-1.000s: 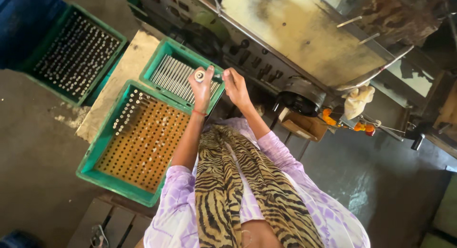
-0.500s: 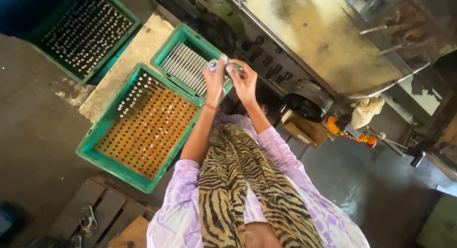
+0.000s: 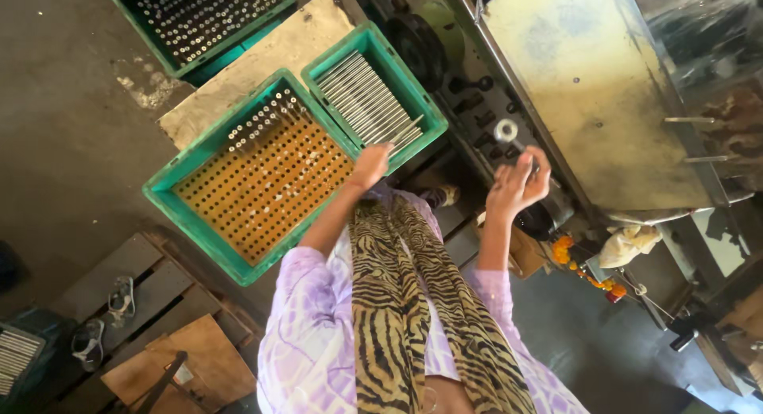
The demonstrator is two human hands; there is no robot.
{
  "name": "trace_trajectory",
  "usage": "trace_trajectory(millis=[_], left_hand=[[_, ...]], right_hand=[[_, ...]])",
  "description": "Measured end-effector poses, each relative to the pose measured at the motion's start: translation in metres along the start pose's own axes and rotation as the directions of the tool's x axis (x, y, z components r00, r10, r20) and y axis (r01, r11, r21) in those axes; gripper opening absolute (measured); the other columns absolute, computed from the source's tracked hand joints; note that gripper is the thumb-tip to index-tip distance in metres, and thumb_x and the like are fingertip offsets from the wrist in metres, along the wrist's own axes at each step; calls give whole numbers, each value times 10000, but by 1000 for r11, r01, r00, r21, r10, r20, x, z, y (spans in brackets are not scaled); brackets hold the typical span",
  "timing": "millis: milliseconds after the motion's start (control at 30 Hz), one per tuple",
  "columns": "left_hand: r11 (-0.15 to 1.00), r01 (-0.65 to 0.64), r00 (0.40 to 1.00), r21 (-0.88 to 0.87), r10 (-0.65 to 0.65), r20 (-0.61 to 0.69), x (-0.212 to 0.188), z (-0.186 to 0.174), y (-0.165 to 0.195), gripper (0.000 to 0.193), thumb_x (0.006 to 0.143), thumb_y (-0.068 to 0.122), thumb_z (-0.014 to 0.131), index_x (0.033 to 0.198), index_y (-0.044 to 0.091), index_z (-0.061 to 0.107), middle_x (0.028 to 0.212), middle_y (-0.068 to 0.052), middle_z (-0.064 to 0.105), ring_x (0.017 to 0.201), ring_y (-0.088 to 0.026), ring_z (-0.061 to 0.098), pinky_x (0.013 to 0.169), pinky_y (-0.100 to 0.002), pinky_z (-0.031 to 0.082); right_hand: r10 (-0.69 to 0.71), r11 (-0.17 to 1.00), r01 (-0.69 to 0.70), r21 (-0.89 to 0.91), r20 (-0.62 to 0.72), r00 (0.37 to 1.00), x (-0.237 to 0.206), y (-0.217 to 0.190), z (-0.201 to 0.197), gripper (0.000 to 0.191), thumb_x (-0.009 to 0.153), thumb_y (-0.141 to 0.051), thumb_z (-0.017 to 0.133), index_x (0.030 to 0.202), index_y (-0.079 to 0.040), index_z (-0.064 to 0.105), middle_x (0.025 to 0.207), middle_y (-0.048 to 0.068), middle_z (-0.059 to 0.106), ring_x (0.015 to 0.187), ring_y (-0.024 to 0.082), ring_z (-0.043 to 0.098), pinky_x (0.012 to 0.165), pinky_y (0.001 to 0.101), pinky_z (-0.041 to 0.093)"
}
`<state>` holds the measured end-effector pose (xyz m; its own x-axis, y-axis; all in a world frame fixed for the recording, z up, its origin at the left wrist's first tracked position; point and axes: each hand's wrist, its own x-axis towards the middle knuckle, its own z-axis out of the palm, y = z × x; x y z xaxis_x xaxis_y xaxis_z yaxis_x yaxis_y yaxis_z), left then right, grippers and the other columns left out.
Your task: The person repeatedly picks up metal rods from a green crate, inserts them into a grinding machine, and operates a lever to process them. After each cycle, the person removes the rod and places it back into the crate. The process is repeated continuously throughout the clip.
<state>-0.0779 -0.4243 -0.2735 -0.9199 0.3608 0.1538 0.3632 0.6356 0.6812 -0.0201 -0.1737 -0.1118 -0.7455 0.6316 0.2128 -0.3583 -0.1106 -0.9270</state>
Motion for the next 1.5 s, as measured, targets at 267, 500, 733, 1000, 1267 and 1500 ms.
trace_trajectory(millis=[267,500,733,1000,1267,1500], left_hand=[[832,551,783,-67,-543,-301,-5,-107,-90,290,918,158,559,1158,-2,587,951,-276,689,790,-478,669,659,-559,536],[702,650,750,291,-654,-100,38,-127,-103,149,863,166,657,901,45,735,1005,-229,731,957,-424,709,823,-520,583],[767,551,832,328,-537,-141,31,-151,-87,273,984,319,644,958,53,698,868,-237,722,816,-443,712,732,-550,569],[176,-43,820,-983,-557,-135,23,-146,-28,203,1107,265,525,1051,75,567,846,-33,640,759,-184,623,657,-341,568],[566,-72,994,-821,111,-11,46,-69,137,408,1086,145,523,1478,81,429,970,-24,521,809,-72,437,674,-204,373],[131,263,965,-956,-22,262,53,-32,180,363,1014,123,624,1345,101,477,681,47,488,480,-26,409,397,-197,299]], right_hand=[[56,914,-112,-391,-153,987,-42,12,-81,209,1038,-175,727,1121,13,688,698,-11,578,518,50,469,469,227,367],[8,889,-81,-451,-163,987,-58,14,-97,166,1021,-133,730,1130,-11,704,712,-13,582,532,37,466,481,217,362],[95,870,-133,-475,-104,990,-60,18,-72,158,995,-113,718,1117,-12,713,768,-36,605,560,27,493,488,210,369],[126,881,-92,-465,42,991,-45,12,-27,230,999,-171,734,1159,-6,726,727,-42,560,589,24,462,508,207,343],[177,961,-138,-238,148,973,-26,-2,22,236,1036,-215,647,1160,-26,715,644,-54,499,531,26,435,485,221,352],[-98,824,183,-536,184,978,-30,-5,-3,219,1066,-235,617,1173,-60,695,641,-45,485,545,38,403,492,246,331]])
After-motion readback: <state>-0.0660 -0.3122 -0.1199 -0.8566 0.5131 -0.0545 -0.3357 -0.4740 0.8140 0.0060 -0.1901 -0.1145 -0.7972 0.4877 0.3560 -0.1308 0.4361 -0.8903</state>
